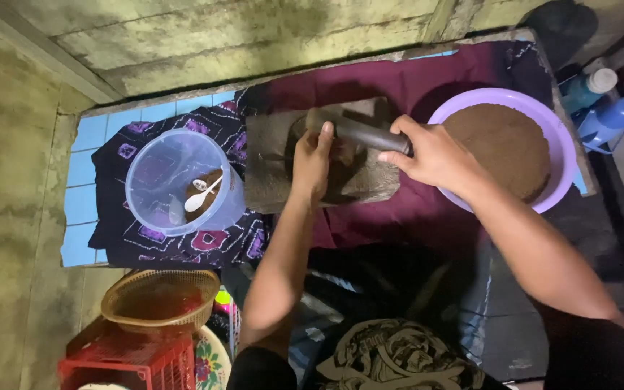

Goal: The person uses a stone grinder and pestle to grind a brown substance on a flat stone slab. They repeatedly scrape the ground material with a spoon and transfer it into a purple bowl, then spread it evenly in the bowl. The process is repeated multiple times throughout the clip.

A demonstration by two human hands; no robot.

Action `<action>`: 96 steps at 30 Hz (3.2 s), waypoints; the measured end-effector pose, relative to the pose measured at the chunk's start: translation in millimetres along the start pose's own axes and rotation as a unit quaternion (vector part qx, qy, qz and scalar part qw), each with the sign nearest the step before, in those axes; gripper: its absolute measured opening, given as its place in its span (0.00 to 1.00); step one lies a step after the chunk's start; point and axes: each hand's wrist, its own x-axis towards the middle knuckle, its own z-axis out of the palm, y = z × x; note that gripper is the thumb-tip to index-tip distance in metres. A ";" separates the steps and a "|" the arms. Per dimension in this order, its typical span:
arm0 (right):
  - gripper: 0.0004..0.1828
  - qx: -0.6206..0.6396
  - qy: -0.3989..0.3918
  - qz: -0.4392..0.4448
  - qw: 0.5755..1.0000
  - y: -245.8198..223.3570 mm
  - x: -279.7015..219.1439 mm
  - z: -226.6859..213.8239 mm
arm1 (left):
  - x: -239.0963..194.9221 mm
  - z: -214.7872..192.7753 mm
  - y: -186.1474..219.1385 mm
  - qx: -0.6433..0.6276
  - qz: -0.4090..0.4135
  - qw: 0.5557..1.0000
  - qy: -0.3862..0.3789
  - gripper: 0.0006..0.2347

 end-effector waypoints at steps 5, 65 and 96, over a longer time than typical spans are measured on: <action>0.25 -0.049 -0.097 0.030 0.994 5.0 -6.6 -25.8 | 14.4 13.4 -40.8 -0.123 -0.027 0.992 0.022 0.29; 0.30 0.110 0.015 0.371 0.922 89.4 -36.1 175.3 | -4.5 -8.3 86.3 0.342 0.302 0.888 -0.055 0.10; 0.45 -0.100 -0.023 0.272 0.957 105.8 -40.2 195.1 | -14.8 -116.4 -0.4 0.439 0.139 0.883 0.091 0.20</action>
